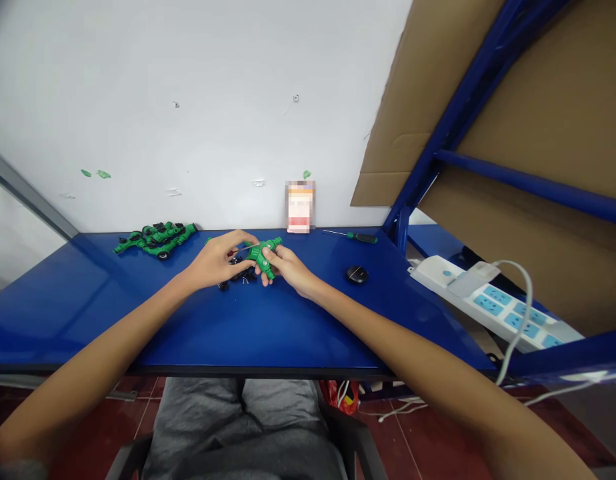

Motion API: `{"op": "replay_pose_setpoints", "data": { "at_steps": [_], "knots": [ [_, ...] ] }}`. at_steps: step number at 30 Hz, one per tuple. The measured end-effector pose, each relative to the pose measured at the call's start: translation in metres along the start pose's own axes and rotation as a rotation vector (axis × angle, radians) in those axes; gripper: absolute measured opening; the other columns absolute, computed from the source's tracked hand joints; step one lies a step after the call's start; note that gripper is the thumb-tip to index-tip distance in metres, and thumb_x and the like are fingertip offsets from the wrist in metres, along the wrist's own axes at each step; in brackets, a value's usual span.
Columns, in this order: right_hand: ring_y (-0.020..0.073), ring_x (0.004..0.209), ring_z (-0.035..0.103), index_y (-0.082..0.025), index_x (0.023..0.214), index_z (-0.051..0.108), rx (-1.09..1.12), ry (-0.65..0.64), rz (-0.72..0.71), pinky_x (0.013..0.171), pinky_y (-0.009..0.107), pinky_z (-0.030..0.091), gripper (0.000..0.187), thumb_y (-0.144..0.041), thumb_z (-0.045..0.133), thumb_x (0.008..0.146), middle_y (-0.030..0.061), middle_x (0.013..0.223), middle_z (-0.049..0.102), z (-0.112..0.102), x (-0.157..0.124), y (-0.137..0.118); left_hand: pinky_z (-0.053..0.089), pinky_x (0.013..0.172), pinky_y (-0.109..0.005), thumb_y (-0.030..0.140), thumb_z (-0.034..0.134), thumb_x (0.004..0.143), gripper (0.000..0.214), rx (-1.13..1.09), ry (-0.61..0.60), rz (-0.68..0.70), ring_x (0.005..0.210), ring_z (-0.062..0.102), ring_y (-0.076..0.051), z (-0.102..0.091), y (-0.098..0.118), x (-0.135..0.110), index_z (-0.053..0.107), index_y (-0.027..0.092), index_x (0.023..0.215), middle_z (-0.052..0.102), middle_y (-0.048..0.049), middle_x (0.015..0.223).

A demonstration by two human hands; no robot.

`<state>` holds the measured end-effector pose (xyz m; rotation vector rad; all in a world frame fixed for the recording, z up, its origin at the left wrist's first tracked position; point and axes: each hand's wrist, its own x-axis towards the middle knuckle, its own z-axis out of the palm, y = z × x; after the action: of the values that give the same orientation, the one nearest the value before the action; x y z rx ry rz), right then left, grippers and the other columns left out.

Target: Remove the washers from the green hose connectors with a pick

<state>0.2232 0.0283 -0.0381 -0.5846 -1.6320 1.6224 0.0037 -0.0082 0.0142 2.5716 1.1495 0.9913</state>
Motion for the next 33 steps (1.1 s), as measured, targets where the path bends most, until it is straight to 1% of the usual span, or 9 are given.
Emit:
{"op": "replay_pose_setpoints", "data": {
  "at_steps": [4, 7, 11, 14, 16, 19, 22, 26, 33],
  "knots": [
    [0.0140, 0.064, 0.066, -0.022, 0.102, 0.056, -0.020, 0.022, -0.053, 0.059, 0.029, 0.052, 0.049, -0.068, 0.071, 0.095, 0.0005, 0.085, 0.070, -0.0004, -0.0004, -0.0008, 0.049, 0.067, -0.027, 0.049, 0.067, 0.099, 0.032, -0.112, -0.008, -0.158, 0.076, 0.068, -0.015, -0.0013, 0.0030, 0.0027, 0.069, 0.020, 0.112, 0.080, -0.0035, 0.107],
    [0.0140, 0.063, 0.066, -0.021, 0.101, 0.056, -0.020, -0.005, -0.031, 0.059, 0.029, 0.052, 0.052, -0.070, 0.073, 0.093, 0.0004, 0.084, 0.070, -0.0014, -0.0003, -0.0009, 0.049, 0.069, -0.028, 0.048, 0.066, 0.101, 0.029, -0.076, -0.035, -0.139, 0.072, 0.067, -0.015, -0.0004, 0.0020, 0.0025, 0.071, 0.020, 0.105, 0.080, -0.0015, 0.096],
    [0.0133, 0.060, 0.064, -0.020, 0.099, 0.057, 0.011, -0.025, 0.016, 0.060, 0.029, 0.052, 0.052, -0.070, 0.070, 0.094, 0.0016, 0.083, 0.071, -0.0020, -0.0007, -0.0029, 0.052, 0.078, -0.030, 0.033, 0.065, 0.102, 0.024, 0.031, -0.019, 0.033, 0.094, 0.071, -0.019, 0.0000, 0.0005, -0.0002, 0.068, 0.021, 0.122, 0.077, -0.0055, 0.118],
    [0.0126, 0.058, 0.063, -0.019, 0.099, 0.058, 0.027, -0.040, 0.020, 0.059, 0.029, 0.051, 0.051, -0.069, 0.069, 0.096, 0.0015, 0.082, 0.071, -0.0012, -0.0012, -0.0045, 0.053, 0.080, -0.029, 0.021, 0.058, 0.101, 0.027, 0.067, -0.030, 0.089, 0.103, 0.070, -0.019, -0.0014, 0.0019, -0.0011, 0.066, 0.023, 0.126, 0.072, -0.0065, 0.130],
    [0.0129, 0.058, 0.062, -0.020, 0.100, 0.057, 0.032, -0.032, 0.017, 0.059, 0.029, 0.051, 0.052, -0.070, 0.070, 0.094, 0.0015, 0.082, 0.071, -0.0007, -0.0012, -0.0047, 0.053, 0.077, -0.029, 0.024, 0.064, 0.098, 0.028, 0.027, -0.031, 0.052, 0.097, 0.070, -0.018, -0.0023, 0.0039, -0.0004, 0.065, 0.023, 0.126, 0.073, -0.0060, 0.128],
    [0.0137, 0.061, 0.063, -0.021, 0.101, 0.056, 0.013, 0.000, 0.002, 0.060, 0.030, 0.052, 0.051, -0.069, 0.072, 0.093, 0.0015, 0.083, 0.071, -0.0006, -0.0010, -0.0042, 0.052, 0.071, -0.028, 0.040, 0.071, 0.096, 0.034, -0.062, 0.005, -0.089, 0.084, 0.068, -0.016, -0.0028, 0.0058, 0.0020, 0.065, 0.022, 0.124, 0.076, -0.0058, 0.121],
    [0.0139, 0.062, 0.063, -0.022, 0.103, 0.056, -0.022, 0.014, -0.011, 0.060, 0.029, 0.052, 0.048, -0.067, 0.072, 0.095, 0.0011, 0.082, 0.071, -0.0003, -0.0014, -0.0046, 0.049, 0.068, -0.028, 0.050, 0.061, 0.102, 0.033, -0.098, -0.003, -0.194, 0.071, 0.064, -0.015, -0.0025, 0.0052, 0.0040, 0.070, 0.019, 0.109, 0.080, -0.0043, 0.102],
    [0.0139, 0.061, 0.063, -0.021, 0.101, 0.057, -0.048, -0.017, 0.000, 0.059, 0.029, 0.052, 0.047, -0.066, 0.070, 0.097, 0.0011, 0.082, 0.071, 0.0002, -0.0021, -0.0051, 0.045, 0.064, -0.028, 0.051, 0.057, 0.103, 0.037, -0.116, -0.085, -0.212, 0.062, 0.060, -0.014, -0.0034, 0.0052, 0.0043, 0.073, 0.018, 0.094, 0.077, -0.0020, 0.081],
    [0.0136, 0.058, 0.064, -0.020, 0.101, 0.057, -0.039, -0.009, 0.016, 0.059, 0.029, 0.053, 0.049, -0.068, 0.067, 0.097, 0.0018, 0.083, 0.072, -0.0029, -0.0003, -0.0023, 0.044, 0.064, -0.026, 0.033, 0.071, 0.093, 0.024, -0.117, -0.025, -0.089, 0.069, 0.059, -0.014, -0.0047, 0.0055, 0.0035, 0.072, 0.021, 0.114, 0.077, -0.0026, 0.101]
  ]
}}
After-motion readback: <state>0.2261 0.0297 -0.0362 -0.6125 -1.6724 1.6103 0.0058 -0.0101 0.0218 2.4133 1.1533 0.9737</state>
